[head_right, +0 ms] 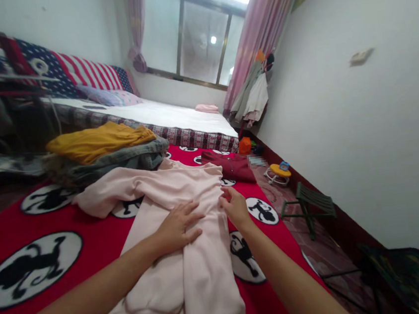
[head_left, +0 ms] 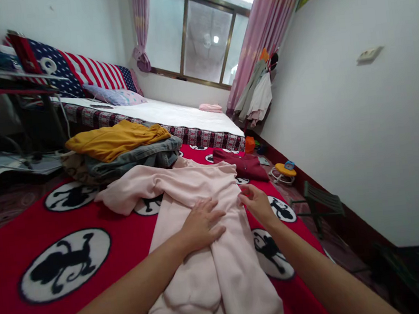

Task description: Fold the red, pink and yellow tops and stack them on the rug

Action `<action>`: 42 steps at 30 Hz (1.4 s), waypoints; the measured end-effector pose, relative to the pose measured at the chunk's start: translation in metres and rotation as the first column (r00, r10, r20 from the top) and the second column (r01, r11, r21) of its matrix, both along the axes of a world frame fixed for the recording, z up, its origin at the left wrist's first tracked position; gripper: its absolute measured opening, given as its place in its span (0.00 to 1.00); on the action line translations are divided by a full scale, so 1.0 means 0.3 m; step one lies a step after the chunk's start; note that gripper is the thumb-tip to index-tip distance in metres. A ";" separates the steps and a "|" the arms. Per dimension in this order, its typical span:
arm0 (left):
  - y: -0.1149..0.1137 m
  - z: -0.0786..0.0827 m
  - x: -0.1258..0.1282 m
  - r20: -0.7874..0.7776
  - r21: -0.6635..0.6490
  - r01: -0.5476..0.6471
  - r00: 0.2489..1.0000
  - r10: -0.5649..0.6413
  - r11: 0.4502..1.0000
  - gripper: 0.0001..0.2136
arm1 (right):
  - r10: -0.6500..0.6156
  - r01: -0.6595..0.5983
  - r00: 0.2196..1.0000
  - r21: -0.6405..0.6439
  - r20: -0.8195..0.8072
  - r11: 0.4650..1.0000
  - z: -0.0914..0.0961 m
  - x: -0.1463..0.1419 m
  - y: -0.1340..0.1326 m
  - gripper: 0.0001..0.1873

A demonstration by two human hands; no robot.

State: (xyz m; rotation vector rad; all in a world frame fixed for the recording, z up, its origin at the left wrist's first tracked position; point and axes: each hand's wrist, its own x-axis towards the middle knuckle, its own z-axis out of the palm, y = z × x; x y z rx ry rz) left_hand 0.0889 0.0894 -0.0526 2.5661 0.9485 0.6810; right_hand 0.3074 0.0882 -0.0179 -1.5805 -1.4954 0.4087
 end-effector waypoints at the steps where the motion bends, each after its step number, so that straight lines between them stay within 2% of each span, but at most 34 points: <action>1: 0.003 0.002 -0.003 0.006 -0.014 0.003 1.000 -0.003 1.000 0.21 | -0.043 0.042 0.997 0.022 0.058 0.999 -0.008 0.007 0.060 0.22; 4: 0.005 0.012 -0.009 0.027 -0.035 0.019 0.999 -0.018 0.999 0.20 | -0.205 0.195 0.955 0.065 0.215 0.979 -0.016 0.018 0.220 0.28; 7: 0.001 0.013 -0.010 0.052 -0.043 0.035 0.998 -0.032 0.998 0.17 | -0.318 0.325 0.883 0.039 0.344 0.945 0.000 0.035 0.344 0.31; 9: -0.003 0.010 -0.010 0.067 -0.049 0.038 0.997 -0.034 0.998 0.15 | -0.329 0.369 0.835 -0.005 0.441 0.929 0.021 0.055 0.411 0.27; 12: -0.011 0.006 -0.007 0.079 -0.037 0.049 0.996 -0.046 0.998 0.13 | -0.319 0.390 0.796 -0.034 0.515 0.920 0.067 0.082 0.502 0.14; 16: -0.020 0.005 -0.004 0.072 0.013 0.103 0.992 -0.103 0.995 0.12 | -0.369 0.412 0.773 0.033 0.516 0.910 0.103 0.055 0.618 0.16; 20: -0.018 0.000 -0.002 0.024 0.020 0.105 0.994 -0.105 0.994 0.15 | -0.345 0.392 0.774 0.027 0.532 0.920 0.037 -0.023 0.676 0.16; 23: -0.010 -0.004 -0.001 0.007 0.004 0.095 0.995 -0.095 0.995 0.15 | -0.273 0.352 0.793 -0.044 0.544 0.935 -0.027 -0.057 0.675 0.17; 25: -0.003 -0.003 -0.002 0.009 -0.008 0.093 0.996 -0.093 0.996 0.15 | -0.198 0.293 0.809 -0.088 0.553 0.952 -0.043 -0.060 0.657 0.18; 28: 0.004 0.003 -0.004 0.017 -0.017 0.089 0.996 -0.089 0.996 0.14 | -0.072 0.179 0.825 -0.139 0.561 0.974 -0.043 -0.057 0.589 0.26; 31: 0.008 0.007 -0.006 0.012 -0.013 0.095 0.995 -0.095 0.995 0.14 | 0.098 0.023 0.828 -0.208 0.552 0.978 -0.054 -0.054 0.446 0.30; 34: 0.007 0.009 -0.008 -0.003 -0.012 0.099 0.995 -0.099 0.995 0.13 | 0.262 -0.127 0.844 -0.301 0.467 0.945 -0.072 -0.033 0.236 0.27; 37: 0.008 0.006 -0.007 -0.003 -0.007 0.098 0.995 -0.098 0.995 0.13 | 0.349 -0.241 0.884 -0.338 0.310 0.910 -0.068 0.016 -0.007 0.27; 39: 0.008 0.000 -0.006 0.004 0.004 0.095 0.995 -0.095 0.995 0.13 | 0.374 -0.302 0.897 -0.294 0.234 0.907 -0.053 0.052 -0.174 0.24; 42: 0.007 -0.011 -0.007 0.008 0.053 0.096 0.995 -0.096 0.994 0.11 | 0.330 -0.293 0.922 -0.192 0.204 0.937 -0.031 0.082 -0.419 0.15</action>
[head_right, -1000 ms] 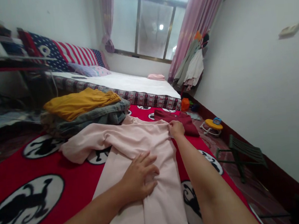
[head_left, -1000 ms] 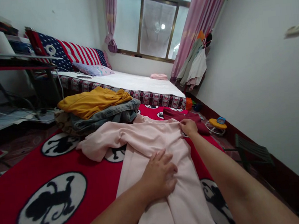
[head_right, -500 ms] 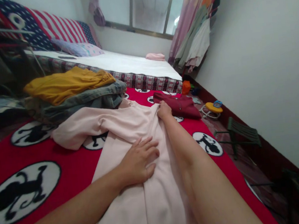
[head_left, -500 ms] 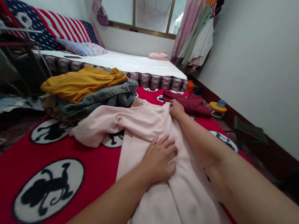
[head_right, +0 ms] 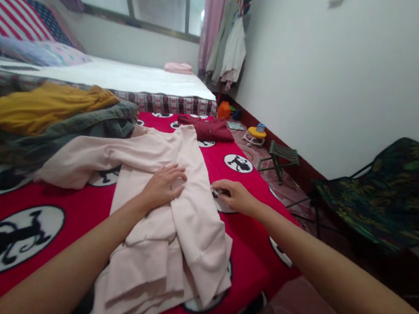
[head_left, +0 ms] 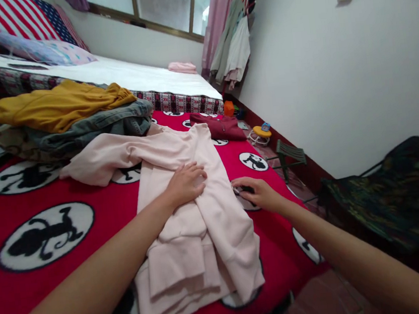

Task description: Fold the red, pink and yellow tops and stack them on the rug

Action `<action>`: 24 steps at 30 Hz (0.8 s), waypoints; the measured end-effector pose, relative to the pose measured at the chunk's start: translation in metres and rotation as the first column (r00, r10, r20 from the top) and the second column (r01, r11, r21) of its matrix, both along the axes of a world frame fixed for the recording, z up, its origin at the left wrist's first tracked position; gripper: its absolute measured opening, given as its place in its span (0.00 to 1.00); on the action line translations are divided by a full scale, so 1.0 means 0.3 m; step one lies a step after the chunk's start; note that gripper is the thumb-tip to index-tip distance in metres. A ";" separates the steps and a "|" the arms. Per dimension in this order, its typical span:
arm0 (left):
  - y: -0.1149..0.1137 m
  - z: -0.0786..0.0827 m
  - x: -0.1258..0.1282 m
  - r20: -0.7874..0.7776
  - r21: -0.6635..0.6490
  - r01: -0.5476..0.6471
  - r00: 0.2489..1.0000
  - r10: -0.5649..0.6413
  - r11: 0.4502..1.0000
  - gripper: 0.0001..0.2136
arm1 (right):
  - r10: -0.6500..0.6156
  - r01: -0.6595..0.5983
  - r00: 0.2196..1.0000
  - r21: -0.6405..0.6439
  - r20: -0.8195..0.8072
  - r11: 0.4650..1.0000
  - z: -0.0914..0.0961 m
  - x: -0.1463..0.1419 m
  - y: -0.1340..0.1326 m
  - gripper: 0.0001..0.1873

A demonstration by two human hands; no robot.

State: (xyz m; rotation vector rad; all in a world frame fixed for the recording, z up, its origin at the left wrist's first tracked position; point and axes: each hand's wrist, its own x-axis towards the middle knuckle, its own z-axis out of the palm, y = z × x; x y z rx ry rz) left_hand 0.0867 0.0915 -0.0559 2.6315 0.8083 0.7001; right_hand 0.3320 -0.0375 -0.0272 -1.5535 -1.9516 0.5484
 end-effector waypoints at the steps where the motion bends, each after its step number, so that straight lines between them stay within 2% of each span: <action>1: -0.001 -0.001 -0.001 0.003 0.021 0.002 1.000 -0.002 1.000 0.11 | -0.022 0.023 1.000 0.022 -0.012 1.000 0.005 0.002 -0.077 0.12; 4: -0.006 0.017 0.001 -0.002 0.093 0.003 1.000 -0.003 0.996 0.13 | -0.088 0.089 0.995 0.036 -0.037 0.995 0.013 -0.010 -0.277 0.10; 7: -0.012 0.065 0.029 -0.083 0.147 0.072 0.995 -0.060 0.987 0.16 | -0.125 0.125 0.992 0.025 0.000 0.992 0.013 -0.036 -0.407 0.11; 11: -0.031 0.124 0.120 -0.228 0.092 0.319 0.929 -0.292 0.943 0.27 | -0.128 0.125 0.991 0.053 0.050 0.991 -0.011 -0.072 -0.459 0.20; 14: -0.052 0.130 0.185 -0.297 0.004 0.444 0.856 -0.423 0.896 0.29 | -0.136 0.131 0.990 0.110 0.041 0.985 -0.040 -0.101 -0.442 0.21; 16: -0.056 0.125 0.203 -0.304 -0.038 0.445 0.848 -0.435 0.895 0.24 | -0.136 0.128 0.990 0.155 0.043 0.980 -0.053 -0.121 -0.424 0.15; 18: -0.049 0.124 0.196 -0.267 -0.061 0.414 0.870 -0.414 0.908 0.17 | -0.142 0.129 0.989 0.213 0.045 0.969 -0.054 -0.139 -0.414 0.08; 22: -0.023 0.137 0.131 0.002 -0.066 0.274 0.962 -0.275 0.959 0.13 | -0.158 0.130 0.986 0.346 0.054 0.929 -0.017 -0.163 -0.432 0.07; 24: -0.024 0.136 0.092 0.157 -0.098 0.203 0.970 -0.186 0.974 0.12 | -0.149 0.116 0.987 0.388 0.057 0.914 0.007 -0.165 -0.455 0.06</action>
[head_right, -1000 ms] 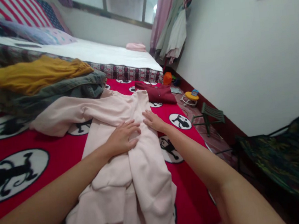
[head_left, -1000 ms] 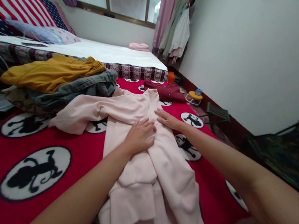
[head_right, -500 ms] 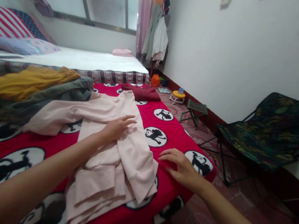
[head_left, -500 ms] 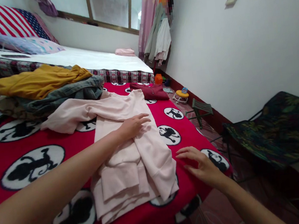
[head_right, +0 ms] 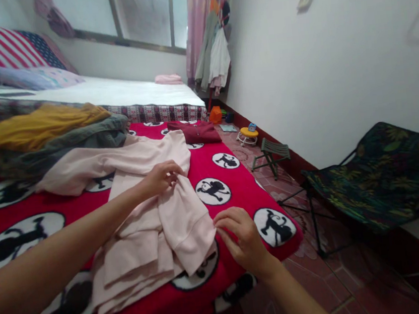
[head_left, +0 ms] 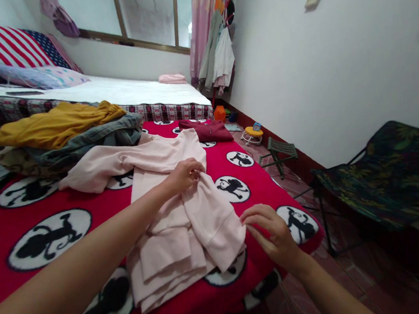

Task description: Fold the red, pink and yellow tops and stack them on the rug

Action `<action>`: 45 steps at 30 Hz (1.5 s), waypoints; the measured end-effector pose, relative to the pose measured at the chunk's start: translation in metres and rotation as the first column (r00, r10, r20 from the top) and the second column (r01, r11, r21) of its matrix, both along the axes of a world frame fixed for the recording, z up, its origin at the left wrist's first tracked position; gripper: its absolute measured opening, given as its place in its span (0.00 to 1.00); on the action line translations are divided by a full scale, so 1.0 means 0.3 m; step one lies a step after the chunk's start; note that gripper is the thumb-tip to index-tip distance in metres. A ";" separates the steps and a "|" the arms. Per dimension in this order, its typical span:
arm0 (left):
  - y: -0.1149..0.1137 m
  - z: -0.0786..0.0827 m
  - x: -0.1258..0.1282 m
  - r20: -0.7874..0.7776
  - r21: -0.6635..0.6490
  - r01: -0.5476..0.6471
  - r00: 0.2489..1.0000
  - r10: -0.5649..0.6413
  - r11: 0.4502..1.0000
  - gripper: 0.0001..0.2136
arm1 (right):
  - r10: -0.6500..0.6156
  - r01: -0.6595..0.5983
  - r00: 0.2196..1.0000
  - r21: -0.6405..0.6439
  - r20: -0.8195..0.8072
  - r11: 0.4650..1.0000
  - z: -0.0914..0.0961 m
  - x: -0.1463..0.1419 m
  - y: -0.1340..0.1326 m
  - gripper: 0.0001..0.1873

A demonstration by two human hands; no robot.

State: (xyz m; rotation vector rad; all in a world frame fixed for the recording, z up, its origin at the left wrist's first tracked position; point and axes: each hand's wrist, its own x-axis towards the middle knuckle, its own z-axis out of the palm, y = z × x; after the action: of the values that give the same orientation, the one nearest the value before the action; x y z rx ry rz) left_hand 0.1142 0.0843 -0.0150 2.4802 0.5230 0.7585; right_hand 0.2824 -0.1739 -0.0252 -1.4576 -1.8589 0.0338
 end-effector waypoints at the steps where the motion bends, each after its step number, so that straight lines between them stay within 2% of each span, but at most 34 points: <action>1: -0.006 -0.004 -0.019 0.041 -0.042 -0.011 0.999 0.013 0.999 0.11 | 0.013 -0.013 1.000 0.007 0.012 1.000 0.009 0.002 -0.013 0.06; 4: -0.042 -0.022 -0.074 0.067 -0.173 0.057 0.997 -0.046 0.983 0.12 | 0.099 -0.090 0.987 -0.077 0.129 0.993 0.016 0.019 -0.048 0.07; 7: -0.077 -0.012 -0.140 0.035 -0.194 0.141 0.990 -0.137 0.971 0.15 | 0.128 -0.095 0.965 -0.151 0.230 0.984 0.013 0.028 -0.077 0.07; 10: -0.098 0.027 -0.213 -0.059 -0.140 0.206 0.975 -0.215 0.969 0.16 | 0.063 -0.055 0.979 -0.049 0.192 0.997 0.021 -0.011 -0.091 0.12; 12: -0.113 0.048 -0.248 -0.110 -0.116 0.233 0.963 -0.245 0.966 0.16 | 0.082 -0.079 0.981 -0.025 0.177 0.997 0.028 -0.070 -0.081 0.14; 15: -0.150 0.056 -0.276 -0.153 -0.067 0.136 0.978 -0.145 0.988 0.13 | 0.100 -0.083 0.980 -0.103 0.171 0.991 0.032 -0.177 -0.036 0.11; 18: -0.213 0.061 -0.299 -0.185 -0.059 -0.027 0.983 0.015 0.998 0.06 | 0.022 0.006 0.988 -0.182 0.150 0.983 0.028 -0.254 0.023 0.16; 20: -0.268 0.076 -0.326 -0.236 -0.088 -0.066 0.971 0.043 0.994 0.08 | -0.035 0.076 0.984 -0.235 0.175 0.969 0.023 -0.278 0.057 0.18; 23: -0.354 0.105 -0.378 -0.338 -0.095 -0.050 0.941 0.015 0.994 0.15 | -0.079 0.148 0.971 -0.307 0.225 0.940 0.020 -0.282 0.098 0.06; 24: -0.380 0.110 -0.393 -0.361 -0.082 -0.041 0.932 0.009 0.996 0.18 | -0.088 0.154 0.974 -0.323 0.209 0.934 0.022 -0.278 0.111 0.01; 26: -0.427 0.109 -0.414 -0.394 -0.050 -0.021 0.919 -0.001 0.999 0.19 | -0.115 0.136 0.990 -0.335 0.083 0.932 0.034 -0.268 0.137 0.04; 30: -0.487 0.077 -0.427 -0.417 0.015 -0.004 0.909 0.010 1.000 0.17 | -0.176 0.117 0.947 -0.221 -0.267 0.968 0.074 -0.275 0.168 0.07; 32: -0.493 0.064 -0.428 -0.371 -0.022 -0.019 0.929 0.009 1.000 0.14 | -0.085 0.016 0.954 -0.232 -0.288 0.973 0.085 -0.300 0.164 0.06; 34: -0.473 0.059 -0.427 -0.288 -0.130 -0.060 0.958 0.020 0.990 0.08 | 0.082 -0.161 0.966 -0.316 -0.247 0.935 0.089 -0.326 0.157 0.04; 36: -0.425 0.056 -0.425 -0.199 -0.298 -0.130 0.977 0.072 0.946 0.11 | 0.184 -0.249 0.961 -0.355 -0.205 0.901 0.092 -0.335 0.163 0.04; 38: -0.349 0.047 -0.419 -0.124 -0.482 -0.199 0.980 0.158 0.853 0.13 | 0.163 -0.205 0.973 -0.285 -0.166 0.936 0.099 -0.322 0.196 0.08; 40: -0.252 0.033 -0.414 -0.040 -0.607 -0.250 0.958 0.285 0.755 0.14 | 0.095 -0.112 0.989 -0.159 -0.111 0.981 0.104 -0.298 0.257 0.10; 42: -0.153 0.021 -0.413 0.048 -0.674 -0.307 0.890 0.454 0.672 0.18 | 0.060 -0.063 0.998 -0.084 -0.030 0.994 0.094 -0.278 0.330 0.12; 44: -0.071 0.016 -0.419 0.122 -0.757 -0.340 0.765 0.632 0.558 0.21 | 0.087 -0.075 0.992 -0.128 0.090 0.989 0.062 -0.271 0.393 0.24; 45: -0.041 0.017 -0.426 0.153 -0.818 -0.311 0.693 0.704 0.484 0.20 | 0.115 -0.086 0.982 -0.188 0.149 0.978 0.040 -0.273 0.416 0.29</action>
State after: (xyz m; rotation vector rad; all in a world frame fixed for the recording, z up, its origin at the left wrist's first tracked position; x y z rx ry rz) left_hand -0.0136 0.0721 -0.0100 1.2536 1.1697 1.0695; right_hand 0.2005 -0.0491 -0.0133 -1.5238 -2.1053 0.1425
